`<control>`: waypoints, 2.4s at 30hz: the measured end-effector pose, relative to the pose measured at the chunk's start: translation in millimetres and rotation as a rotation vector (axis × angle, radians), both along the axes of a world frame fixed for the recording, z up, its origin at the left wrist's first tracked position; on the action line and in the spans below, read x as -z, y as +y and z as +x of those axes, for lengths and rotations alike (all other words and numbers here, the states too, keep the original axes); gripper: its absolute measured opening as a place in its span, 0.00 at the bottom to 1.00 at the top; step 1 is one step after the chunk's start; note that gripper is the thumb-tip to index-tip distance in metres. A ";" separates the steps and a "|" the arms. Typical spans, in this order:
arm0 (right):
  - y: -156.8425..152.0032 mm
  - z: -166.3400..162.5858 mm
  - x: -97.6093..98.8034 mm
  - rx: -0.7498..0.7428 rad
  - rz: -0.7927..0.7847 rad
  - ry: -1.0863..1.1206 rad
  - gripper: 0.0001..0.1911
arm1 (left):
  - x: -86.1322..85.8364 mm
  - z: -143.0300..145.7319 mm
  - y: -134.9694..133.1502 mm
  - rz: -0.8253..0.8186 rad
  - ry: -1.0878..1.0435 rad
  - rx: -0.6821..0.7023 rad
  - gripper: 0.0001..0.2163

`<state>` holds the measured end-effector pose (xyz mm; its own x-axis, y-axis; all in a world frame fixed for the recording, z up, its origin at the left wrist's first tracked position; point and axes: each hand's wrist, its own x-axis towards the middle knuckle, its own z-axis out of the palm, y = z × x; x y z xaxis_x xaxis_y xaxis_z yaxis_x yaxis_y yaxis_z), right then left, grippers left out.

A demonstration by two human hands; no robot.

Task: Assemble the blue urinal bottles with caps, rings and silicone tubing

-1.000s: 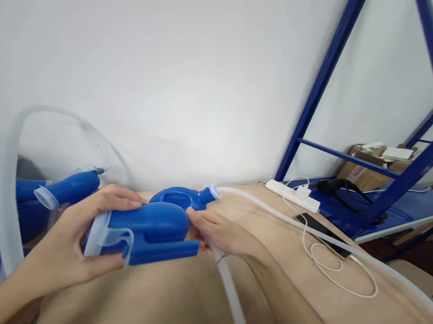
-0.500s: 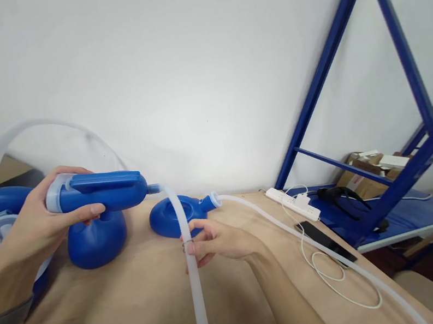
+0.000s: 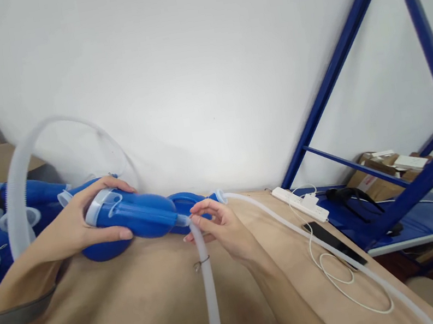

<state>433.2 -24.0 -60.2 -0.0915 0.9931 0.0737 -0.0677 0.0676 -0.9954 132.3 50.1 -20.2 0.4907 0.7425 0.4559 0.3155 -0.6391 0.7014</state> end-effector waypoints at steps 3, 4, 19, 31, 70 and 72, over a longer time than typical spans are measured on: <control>-1.5 12.5 -4.9 0.054 0.027 -0.022 0.24 | -2.2 11.7 -3.5 -0.040 -0.054 0.021 0.29; -1.9 19.6 -6.8 0.045 0.027 -0.055 0.24 | -2.2 12.3 -2.6 -0.049 -0.078 0.024 0.28; 3.3 23.0 -2.3 -0.430 -0.259 -0.306 0.36 | 6.2 7.3 9.7 -0.358 -0.312 0.015 0.28; 10.1 23.7 21.9 -0.716 -0.255 0.012 0.18 | 12.7 -9.3 23.5 -0.474 -0.503 0.213 0.29; -1.2 -41.8 37.6 -0.695 -0.403 -0.170 0.24 | 45.6 9.3 54.6 -0.634 -0.795 0.222 0.22; -4.8 -49.9 41.3 -0.612 -0.353 -0.133 0.25 | 45.4 26.5 49.3 -0.681 -0.862 0.203 0.20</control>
<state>383.3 -28.7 -101.5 -0.6251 0.7235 -0.2929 0.1325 -0.2715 -0.9533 158.8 99.4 -65.6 0.3468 0.9091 0.2309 -0.5120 -0.0228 0.8587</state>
